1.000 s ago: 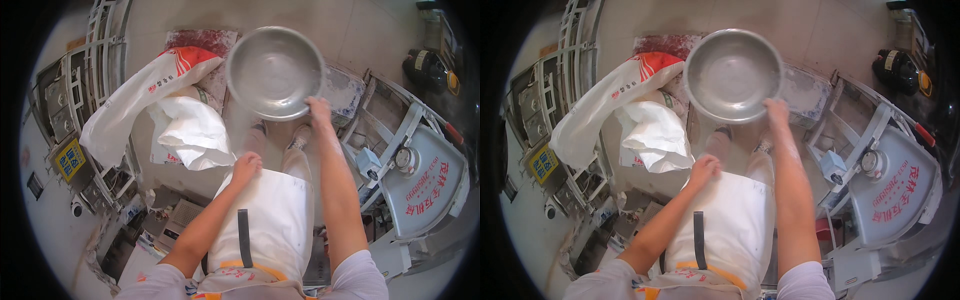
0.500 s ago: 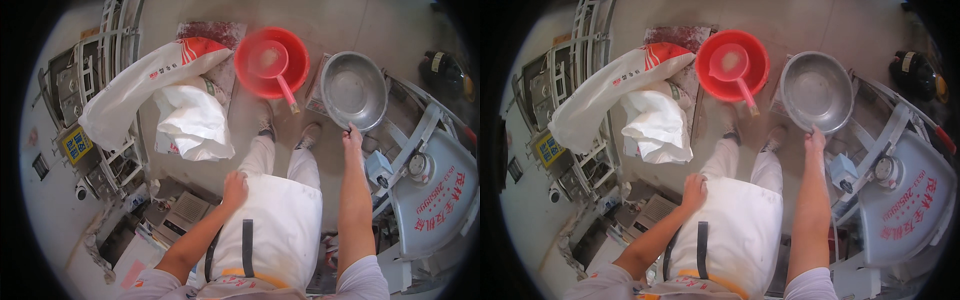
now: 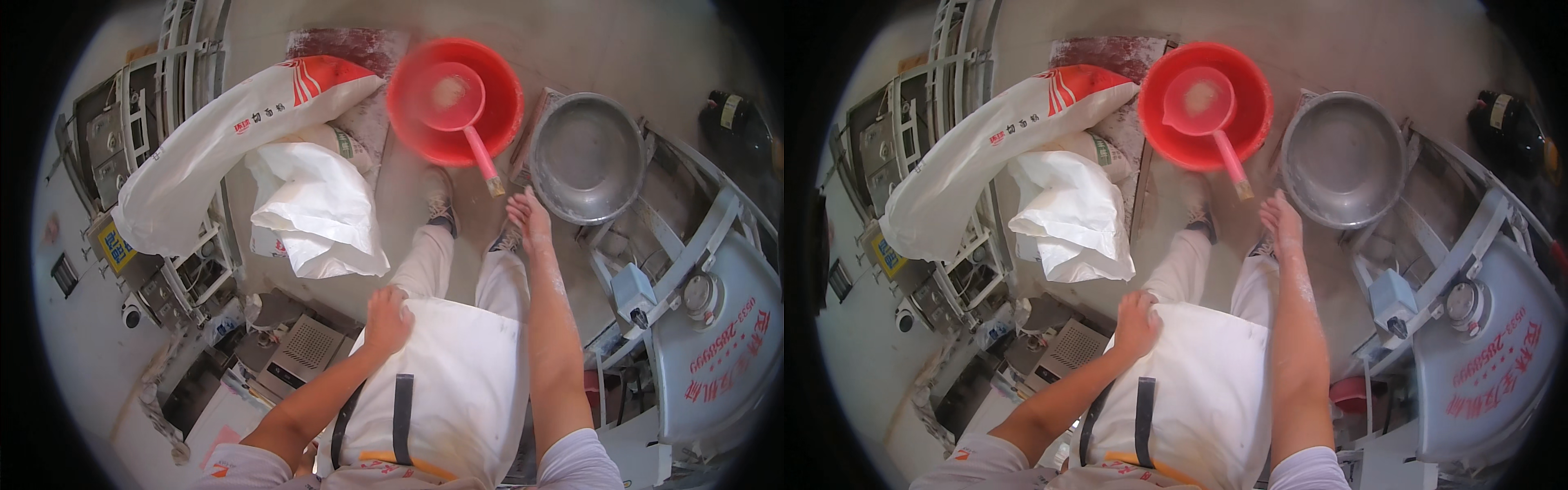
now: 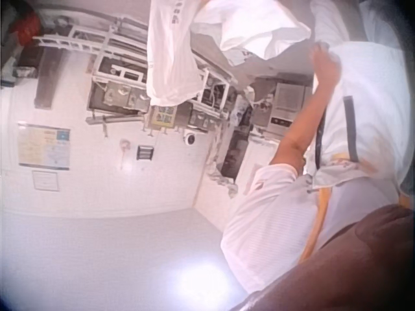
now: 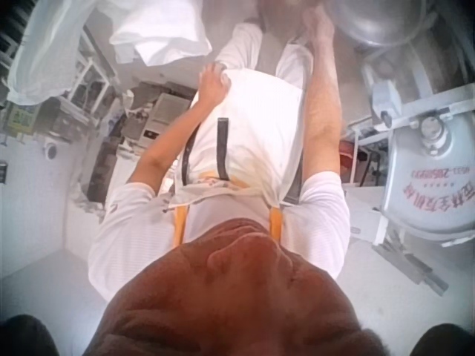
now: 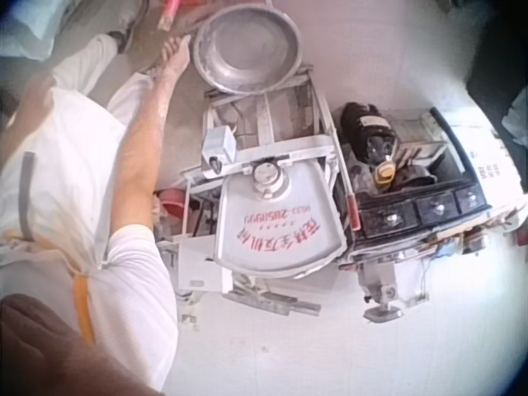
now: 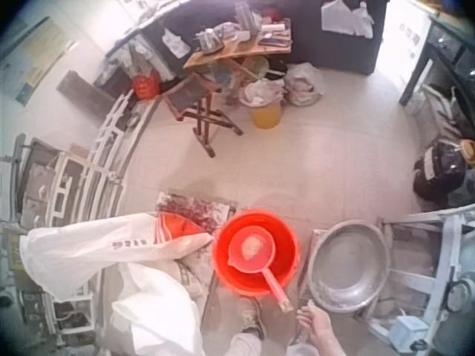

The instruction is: The person pours flour from a bag into a bowl, scoops a dry mixture into a smaller container, and then adds liquid from a bucket into a large mixing machine.

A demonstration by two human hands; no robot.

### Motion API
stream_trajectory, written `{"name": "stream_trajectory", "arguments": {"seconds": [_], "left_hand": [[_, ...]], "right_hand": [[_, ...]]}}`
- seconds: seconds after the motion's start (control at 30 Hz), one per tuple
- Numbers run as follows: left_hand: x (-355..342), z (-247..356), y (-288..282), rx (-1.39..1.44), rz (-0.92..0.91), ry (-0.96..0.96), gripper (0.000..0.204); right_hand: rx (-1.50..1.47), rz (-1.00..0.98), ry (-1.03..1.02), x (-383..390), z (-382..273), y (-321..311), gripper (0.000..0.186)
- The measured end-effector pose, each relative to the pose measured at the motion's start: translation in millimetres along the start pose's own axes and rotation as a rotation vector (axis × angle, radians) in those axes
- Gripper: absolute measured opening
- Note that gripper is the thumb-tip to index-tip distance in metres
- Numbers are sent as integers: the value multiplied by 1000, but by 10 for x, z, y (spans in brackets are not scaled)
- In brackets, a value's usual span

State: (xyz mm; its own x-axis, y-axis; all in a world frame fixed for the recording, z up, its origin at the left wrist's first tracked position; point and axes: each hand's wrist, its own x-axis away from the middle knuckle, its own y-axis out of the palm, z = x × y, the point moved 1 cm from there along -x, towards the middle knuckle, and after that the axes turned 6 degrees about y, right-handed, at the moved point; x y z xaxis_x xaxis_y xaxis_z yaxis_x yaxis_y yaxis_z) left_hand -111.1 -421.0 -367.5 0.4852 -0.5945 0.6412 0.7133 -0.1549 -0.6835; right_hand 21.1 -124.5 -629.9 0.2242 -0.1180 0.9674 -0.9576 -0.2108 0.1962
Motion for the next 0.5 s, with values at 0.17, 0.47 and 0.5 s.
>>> {"name": "stream_trajectory", "arguments": {"seconds": [0.17, 0.47, 0.5], "left_hand": [[9, -62, 28, 7, 3, -24, 30], [49, -152, 67, 70, 48, -49, 29], [55, -138, 63, 71, 43, -48, 29]], "right_hand": [[505, -226, -193, 76, -536, 1003, 45], [735, -199, -248, 464, -630, 1195, 37], [730, -189, -270, 531, -586, 1143, 37]]}}
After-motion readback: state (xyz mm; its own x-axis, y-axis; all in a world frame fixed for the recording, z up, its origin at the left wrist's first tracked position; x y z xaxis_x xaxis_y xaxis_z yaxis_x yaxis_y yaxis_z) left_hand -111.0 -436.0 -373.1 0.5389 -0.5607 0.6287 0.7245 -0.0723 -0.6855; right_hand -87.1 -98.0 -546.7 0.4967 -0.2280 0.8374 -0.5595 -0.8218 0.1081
